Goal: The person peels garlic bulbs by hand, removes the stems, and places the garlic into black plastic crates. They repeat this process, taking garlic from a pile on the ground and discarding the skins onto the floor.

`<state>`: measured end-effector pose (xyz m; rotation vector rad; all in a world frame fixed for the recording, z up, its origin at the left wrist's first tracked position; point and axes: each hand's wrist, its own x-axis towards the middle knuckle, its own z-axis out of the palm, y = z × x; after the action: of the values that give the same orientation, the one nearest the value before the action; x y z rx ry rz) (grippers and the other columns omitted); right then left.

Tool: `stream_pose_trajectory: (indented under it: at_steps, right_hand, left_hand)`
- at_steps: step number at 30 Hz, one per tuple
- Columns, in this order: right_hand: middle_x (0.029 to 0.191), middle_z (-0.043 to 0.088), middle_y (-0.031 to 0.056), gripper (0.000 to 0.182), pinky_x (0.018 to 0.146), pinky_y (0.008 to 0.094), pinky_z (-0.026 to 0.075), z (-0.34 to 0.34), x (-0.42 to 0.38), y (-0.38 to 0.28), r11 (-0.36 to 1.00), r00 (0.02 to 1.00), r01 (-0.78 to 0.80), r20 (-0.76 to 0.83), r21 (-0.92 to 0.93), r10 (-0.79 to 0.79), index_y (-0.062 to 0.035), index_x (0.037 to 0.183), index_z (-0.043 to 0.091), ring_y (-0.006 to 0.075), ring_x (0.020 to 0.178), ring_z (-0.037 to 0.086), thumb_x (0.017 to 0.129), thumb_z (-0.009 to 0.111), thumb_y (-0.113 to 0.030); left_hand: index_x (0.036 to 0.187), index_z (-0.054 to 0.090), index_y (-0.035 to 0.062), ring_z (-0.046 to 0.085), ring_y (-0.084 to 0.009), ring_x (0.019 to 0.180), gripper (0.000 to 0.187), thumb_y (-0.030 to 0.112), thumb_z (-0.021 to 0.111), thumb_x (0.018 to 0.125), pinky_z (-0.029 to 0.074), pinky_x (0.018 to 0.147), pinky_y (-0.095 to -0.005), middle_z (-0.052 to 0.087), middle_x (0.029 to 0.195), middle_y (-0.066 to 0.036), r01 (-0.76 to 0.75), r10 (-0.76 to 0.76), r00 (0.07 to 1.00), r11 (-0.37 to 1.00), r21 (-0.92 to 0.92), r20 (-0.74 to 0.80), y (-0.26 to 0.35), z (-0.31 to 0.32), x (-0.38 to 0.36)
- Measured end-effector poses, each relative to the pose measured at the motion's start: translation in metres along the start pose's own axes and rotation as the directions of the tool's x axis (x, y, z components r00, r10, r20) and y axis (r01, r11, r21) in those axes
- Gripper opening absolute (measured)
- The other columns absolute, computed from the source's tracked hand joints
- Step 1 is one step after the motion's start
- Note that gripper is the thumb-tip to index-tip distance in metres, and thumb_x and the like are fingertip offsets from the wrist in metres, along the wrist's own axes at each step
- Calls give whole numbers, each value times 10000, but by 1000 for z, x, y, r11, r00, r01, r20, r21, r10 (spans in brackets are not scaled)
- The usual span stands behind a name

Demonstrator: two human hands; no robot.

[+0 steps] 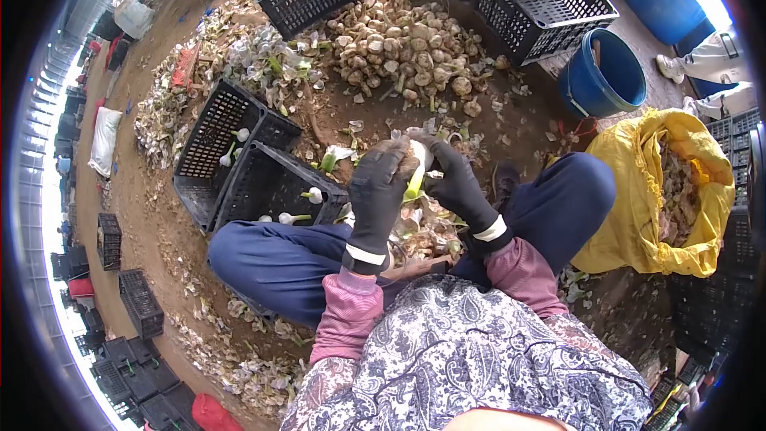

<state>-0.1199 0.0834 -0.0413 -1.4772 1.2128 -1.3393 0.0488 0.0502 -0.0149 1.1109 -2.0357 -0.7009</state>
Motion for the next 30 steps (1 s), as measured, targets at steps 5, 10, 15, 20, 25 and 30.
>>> stream_pose_trajectory:
  at_steps: [5,10,15,20,25,30]
  right_hand:
    - [1362,586,147,737,1042,355,461,-1,-2,4,1000,999,11,-39,-19,-12,-42,1392,535,245,1243,577,716,821,16]
    - [1331,601,140,697,1048,356,462,-3,-2,-1,976,999,-48,-3,213,50,-28,1408,522,250,1238,578,764,789,-11]
    - [1311,599,108,566,1031,327,465,1,-1,-5,783,995,-100,53,615,86,27,1404,496,208,1218,580,943,708,-224]
    - [1275,604,133,535,1014,359,495,-9,-2,5,590,995,40,-88,806,52,12,1418,425,207,1151,613,1041,548,-347]
    - [1273,606,129,450,1018,419,510,-14,0,-9,392,984,-32,-39,919,171,6,1381,463,235,1149,621,1046,546,-281]
    - [1309,576,123,574,1031,358,460,-13,-8,1,828,973,-141,-78,543,217,5,1431,420,218,1167,586,1020,590,-359]
  left_hand:
    - [1095,698,1,652,-332,1027,327,151,774,814,517,898,-410,697,1096,-159,-119,147,985,959,257,-93,20,1,4]
    - [1040,681,15,673,-155,832,221,51,698,822,550,731,-300,694,896,-79,154,-223,958,930,-333,-181,-3,8,9]
    - [975,688,-42,684,-147,766,139,-26,627,851,574,702,-279,714,890,-86,209,-343,912,860,-465,-225,-28,22,-6]
    - [1046,676,-12,670,-147,702,156,94,667,932,561,608,-265,694,872,-63,390,-563,818,391,-833,119,-38,37,-20]
    - [1122,650,-26,647,-116,781,236,85,685,916,540,707,-247,687,958,-55,431,-444,877,555,-711,184,-10,38,-25]
    - [1110,662,-2,601,-57,810,204,71,690,923,497,740,-209,676,957,-6,376,-408,905,634,-675,122,14,5,1]
